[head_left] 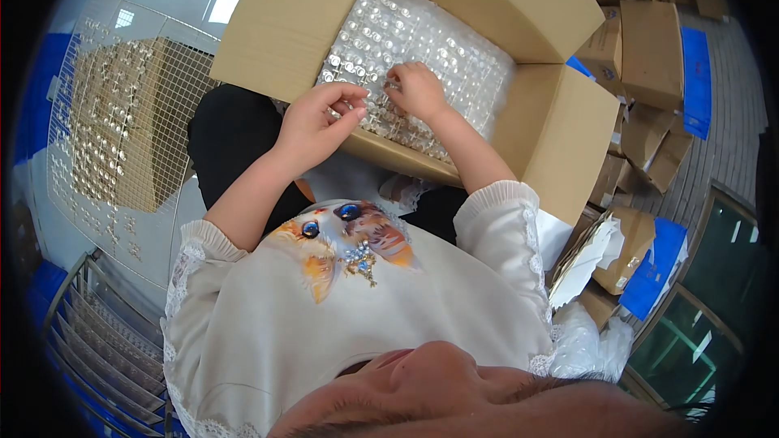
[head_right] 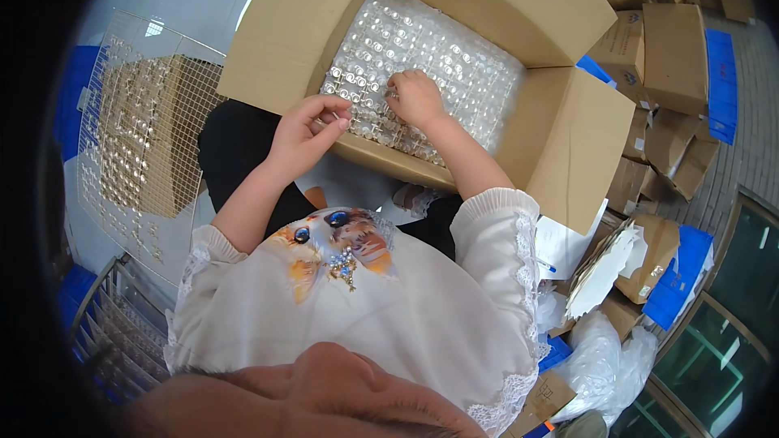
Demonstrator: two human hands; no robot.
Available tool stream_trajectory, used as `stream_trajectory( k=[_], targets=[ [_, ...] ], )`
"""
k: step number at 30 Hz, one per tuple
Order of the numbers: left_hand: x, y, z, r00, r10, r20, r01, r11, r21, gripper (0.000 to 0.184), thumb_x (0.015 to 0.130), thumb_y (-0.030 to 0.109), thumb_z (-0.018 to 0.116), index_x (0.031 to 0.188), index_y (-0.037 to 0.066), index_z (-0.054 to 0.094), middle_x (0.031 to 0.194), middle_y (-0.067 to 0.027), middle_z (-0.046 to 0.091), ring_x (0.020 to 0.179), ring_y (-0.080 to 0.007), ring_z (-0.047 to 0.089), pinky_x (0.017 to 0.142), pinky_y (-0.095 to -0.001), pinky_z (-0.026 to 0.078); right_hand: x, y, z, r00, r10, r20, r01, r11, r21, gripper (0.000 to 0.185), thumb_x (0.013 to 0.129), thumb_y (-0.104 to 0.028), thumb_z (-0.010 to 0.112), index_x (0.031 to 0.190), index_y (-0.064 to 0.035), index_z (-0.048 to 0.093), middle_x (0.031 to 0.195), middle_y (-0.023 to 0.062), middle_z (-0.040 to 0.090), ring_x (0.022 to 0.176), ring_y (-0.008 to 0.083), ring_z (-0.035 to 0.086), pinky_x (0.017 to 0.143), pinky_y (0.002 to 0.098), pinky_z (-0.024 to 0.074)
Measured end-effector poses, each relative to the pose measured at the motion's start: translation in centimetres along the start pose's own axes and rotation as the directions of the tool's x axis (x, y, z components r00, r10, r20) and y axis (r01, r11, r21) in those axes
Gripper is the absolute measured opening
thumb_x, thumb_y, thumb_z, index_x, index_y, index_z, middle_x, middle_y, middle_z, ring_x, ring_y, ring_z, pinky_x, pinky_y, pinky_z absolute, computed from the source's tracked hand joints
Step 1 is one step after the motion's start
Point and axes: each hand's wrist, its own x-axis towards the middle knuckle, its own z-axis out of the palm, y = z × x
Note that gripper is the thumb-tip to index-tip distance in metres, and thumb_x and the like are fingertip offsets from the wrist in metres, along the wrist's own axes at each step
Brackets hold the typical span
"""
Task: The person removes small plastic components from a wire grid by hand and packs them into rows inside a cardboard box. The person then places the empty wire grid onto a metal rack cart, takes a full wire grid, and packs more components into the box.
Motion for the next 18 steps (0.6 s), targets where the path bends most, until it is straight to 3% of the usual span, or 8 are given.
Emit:
stream_trajectory(
  k=[9,18],
  targets=[
    [0.0,-0.1,0.0,1.0,0.015,-0.003,-0.015,1.0,-0.024,0.022,0.083,0.005,0.062,0.104,0.002,0.065,0.089,-0.0047,0.063,0.071,-0.0104,0.056,0.064,-0.0222,0.047,0.6,0.0,0.7,0.999,-0.042,0.035,0.041,0.999,0.014,0.017,0.071,-0.016,0.069,0.086,-0.0097,0.065,0.081,0.006,0.065,0.083,0.027,0.06,0.076,0.035,0.0484],
    [-0.1,0.0,-0.1,1.0,0.029,0.007,-0.029,1.0,0.005,0.021,0.083,0.004,0.062,0.104,0.002,0.065,0.089,-0.0053,0.064,0.071,-0.0107,0.056,0.064,-0.0222,0.047,0.8,-0.5,-0.6,0.994,0.066,0.089,-0.078,0.988,0.131,0.023,0.071,-0.013,0.068,0.093,-0.0081,0.067,0.081,0.0066,0.067,0.076,0.0255,0.061,0.071,0.0343,0.0489]
  ],
)
